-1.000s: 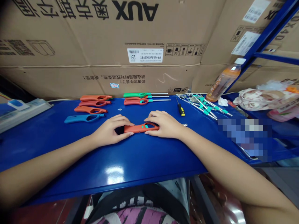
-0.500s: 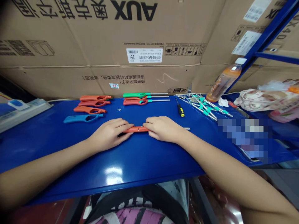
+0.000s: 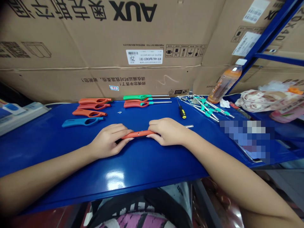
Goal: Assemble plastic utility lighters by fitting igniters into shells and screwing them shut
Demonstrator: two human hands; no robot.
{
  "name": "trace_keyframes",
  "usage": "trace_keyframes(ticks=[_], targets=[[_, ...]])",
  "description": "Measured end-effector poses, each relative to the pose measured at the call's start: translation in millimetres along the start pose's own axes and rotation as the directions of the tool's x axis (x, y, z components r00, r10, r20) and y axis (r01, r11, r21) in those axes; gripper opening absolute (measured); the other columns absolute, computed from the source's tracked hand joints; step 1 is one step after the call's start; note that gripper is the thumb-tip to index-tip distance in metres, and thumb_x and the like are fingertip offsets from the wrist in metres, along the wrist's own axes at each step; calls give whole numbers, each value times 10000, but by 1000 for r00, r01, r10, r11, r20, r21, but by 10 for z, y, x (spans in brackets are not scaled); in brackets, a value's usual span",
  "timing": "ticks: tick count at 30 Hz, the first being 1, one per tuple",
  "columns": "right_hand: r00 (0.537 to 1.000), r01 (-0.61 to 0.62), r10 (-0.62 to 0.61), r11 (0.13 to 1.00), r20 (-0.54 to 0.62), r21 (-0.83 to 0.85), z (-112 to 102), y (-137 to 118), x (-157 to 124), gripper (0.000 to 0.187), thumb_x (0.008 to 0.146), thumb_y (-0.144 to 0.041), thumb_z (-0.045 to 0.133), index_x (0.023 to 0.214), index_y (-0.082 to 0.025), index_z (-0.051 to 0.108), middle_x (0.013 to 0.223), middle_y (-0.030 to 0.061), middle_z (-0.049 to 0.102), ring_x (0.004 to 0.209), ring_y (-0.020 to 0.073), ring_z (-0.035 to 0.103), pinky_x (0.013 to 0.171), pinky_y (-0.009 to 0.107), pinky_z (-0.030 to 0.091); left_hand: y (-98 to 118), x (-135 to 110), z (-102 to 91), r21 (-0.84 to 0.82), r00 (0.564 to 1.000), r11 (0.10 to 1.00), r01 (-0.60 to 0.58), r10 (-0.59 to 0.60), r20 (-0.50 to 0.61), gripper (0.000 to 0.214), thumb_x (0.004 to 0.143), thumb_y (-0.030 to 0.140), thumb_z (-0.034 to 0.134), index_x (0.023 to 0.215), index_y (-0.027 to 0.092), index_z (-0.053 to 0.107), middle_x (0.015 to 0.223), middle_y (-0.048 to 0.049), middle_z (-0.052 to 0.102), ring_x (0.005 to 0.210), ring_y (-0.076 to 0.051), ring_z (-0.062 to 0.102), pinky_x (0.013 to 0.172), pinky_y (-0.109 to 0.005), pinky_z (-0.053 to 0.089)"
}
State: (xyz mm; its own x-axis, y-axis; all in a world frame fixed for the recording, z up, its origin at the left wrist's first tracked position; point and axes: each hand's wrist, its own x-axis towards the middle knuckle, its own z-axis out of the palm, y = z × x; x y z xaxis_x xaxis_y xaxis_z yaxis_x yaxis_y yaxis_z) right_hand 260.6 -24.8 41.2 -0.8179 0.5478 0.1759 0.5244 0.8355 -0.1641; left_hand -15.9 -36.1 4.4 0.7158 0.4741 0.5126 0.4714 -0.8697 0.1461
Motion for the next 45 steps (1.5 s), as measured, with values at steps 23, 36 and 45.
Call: trace_keyframes(ticks=[23,36,45], targets=[[986,-31,11,993,-169,-116,33,107,1,362,1020,-433,500,1160,-163,695,1106,117,758,970,244,715,824,347,525,113,124,59,-782,688,197,591,-628,362,460,904,456,663,1221,124,624,673,-10,648,498,-128,596,456,-246,517],[991,83,-82,996,-104,8,161,-43,24,307,1038,-323,458,1120,-153,700,988,96,766,864,199,715,761,296,525,90,59,27,-389,969,891,235,-246,22,237,928,315,685,1124,193,738,1043,-66,752,915,-182,707,849,-296,566],[996,26,-31,998,-84,-55,53,66,20,352,997,-397,558,1248,-183,679,1114,103,761,962,231,703,821,330,502,-7,56,19,-289,986,945,152,-165,-21,249,976,312,613,1164,179,710,1035,-74,749,921,-183,701,849,-290,561]])
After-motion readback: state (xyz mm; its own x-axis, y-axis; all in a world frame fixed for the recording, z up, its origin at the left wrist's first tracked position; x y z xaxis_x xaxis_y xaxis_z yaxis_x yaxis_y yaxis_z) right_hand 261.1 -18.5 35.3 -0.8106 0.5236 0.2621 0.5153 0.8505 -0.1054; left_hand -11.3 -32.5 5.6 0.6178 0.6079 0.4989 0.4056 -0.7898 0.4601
